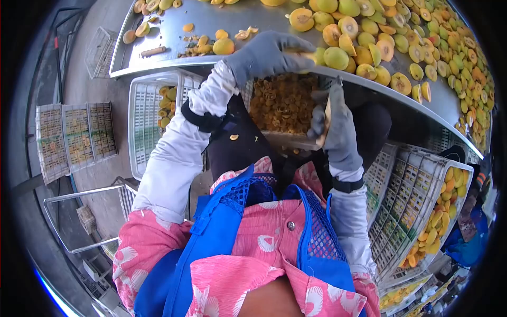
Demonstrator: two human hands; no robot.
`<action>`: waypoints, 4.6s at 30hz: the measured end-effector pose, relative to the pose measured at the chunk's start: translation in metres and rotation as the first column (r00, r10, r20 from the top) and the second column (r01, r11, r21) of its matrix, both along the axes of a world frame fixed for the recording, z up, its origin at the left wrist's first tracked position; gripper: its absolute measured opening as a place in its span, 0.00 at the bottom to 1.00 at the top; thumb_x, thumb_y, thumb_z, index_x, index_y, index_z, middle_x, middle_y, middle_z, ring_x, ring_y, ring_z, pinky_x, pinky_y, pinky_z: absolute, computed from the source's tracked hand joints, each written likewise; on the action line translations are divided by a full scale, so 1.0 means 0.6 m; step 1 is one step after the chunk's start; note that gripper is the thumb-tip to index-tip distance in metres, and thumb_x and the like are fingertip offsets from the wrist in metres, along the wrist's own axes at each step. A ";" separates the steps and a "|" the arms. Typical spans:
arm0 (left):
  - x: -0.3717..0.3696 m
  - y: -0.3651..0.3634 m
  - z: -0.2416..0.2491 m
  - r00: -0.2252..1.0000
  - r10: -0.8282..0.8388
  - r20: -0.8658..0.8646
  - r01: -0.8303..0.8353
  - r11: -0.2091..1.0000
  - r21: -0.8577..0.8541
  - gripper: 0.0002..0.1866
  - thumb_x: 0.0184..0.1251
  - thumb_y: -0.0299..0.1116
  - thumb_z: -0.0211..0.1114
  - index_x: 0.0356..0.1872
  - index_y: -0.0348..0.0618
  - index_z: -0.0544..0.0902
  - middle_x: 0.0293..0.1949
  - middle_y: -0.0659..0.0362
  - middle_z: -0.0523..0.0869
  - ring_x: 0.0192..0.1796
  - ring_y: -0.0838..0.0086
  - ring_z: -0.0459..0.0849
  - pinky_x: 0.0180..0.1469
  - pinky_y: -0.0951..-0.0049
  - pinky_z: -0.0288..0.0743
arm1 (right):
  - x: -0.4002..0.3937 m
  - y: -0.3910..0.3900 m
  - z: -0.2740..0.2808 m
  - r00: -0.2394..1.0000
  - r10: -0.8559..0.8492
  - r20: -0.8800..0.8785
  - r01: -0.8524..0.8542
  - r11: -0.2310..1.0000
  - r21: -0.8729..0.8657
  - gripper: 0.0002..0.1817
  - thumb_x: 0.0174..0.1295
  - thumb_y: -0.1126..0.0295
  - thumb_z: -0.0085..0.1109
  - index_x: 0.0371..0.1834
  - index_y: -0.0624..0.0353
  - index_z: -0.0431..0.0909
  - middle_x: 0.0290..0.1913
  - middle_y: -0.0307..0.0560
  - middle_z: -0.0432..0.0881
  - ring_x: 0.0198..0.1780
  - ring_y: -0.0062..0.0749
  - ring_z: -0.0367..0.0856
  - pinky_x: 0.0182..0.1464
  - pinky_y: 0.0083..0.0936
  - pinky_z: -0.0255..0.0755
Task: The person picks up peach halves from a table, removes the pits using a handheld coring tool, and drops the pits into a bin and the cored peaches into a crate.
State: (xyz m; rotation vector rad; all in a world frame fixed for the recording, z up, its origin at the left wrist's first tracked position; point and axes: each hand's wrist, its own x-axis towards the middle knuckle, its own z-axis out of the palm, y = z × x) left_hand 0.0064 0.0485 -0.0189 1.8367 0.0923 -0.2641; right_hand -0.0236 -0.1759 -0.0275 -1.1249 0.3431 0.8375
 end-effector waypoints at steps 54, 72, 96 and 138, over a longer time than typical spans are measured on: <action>-0.186 -0.068 0.068 0.748 0.651 0.132 -0.356 0.560 -0.748 0.23 0.78 0.42 0.45 0.59 0.32 0.75 0.38 0.51 0.87 0.41 0.71 0.85 0.46 0.72 0.81 | -0.162 0.122 0.085 0.908 0.307 0.286 -0.275 0.950 -0.147 0.13 0.72 0.57 0.50 0.41 0.56 0.70 0.18 0.33 0.67 0.14 0.15 0.64 0.16 0.17 0.64; -0.163 -0.052 0.048 0.972 0.224 0.066 -0.126 0.741 -0.660 0.18 0.76 0.38 0.51 0.32 0.35 0.81 0.28 0.53 0.85 0.27 0.74 0.83 0.30 0.74 0.79 | -0.112 0.066 0.099 0.797 0.597 -0.095 -0.494 0.734 0.466 0.25 0.74 0.40 0.37 0.31 0.49 0.63 0.18 0.27 0.55 0.14 0.12 0.50 0.13 0.15 0.46; -0.233 0.020 -0.021 0.765 0.639 -0.081 -0.539 0.567 -0.623 0.38 0.76 0.63 0.35 0.47 0.33 0.78 0.39 0.49 0.86 0.37 0.66 0.86 0.43 0.67 0.84 | -0.145 0.137 -0.019 0.580 0.488 0.653 -0.265 0.870 -0.416 0.20 0.71 0.49 0.51 0.39 0.57 0.75 0.19 0.35 0.71 0.14 0.20 0.71 0.17 0.22 0.68; 0.133 0.020 -0.063 0.934 0.351 -0.069 -0.346 0.935 0.076 0.22 0.60 0.42 0.70 0.47 0.35 0.80 0.43 0.49 0.86 0.41 0.65 0.87 0.44 0.68 0.79 | 0.009 0.013 -0.011 0.924 0.217 0.315 -0.160 0.967 -0.197 0.11 0.74 0.61 0.50 0.45 0.58 0.74 0.22 0.35 0.72 0.18 0.15 0.68 0.19 0.17 0.67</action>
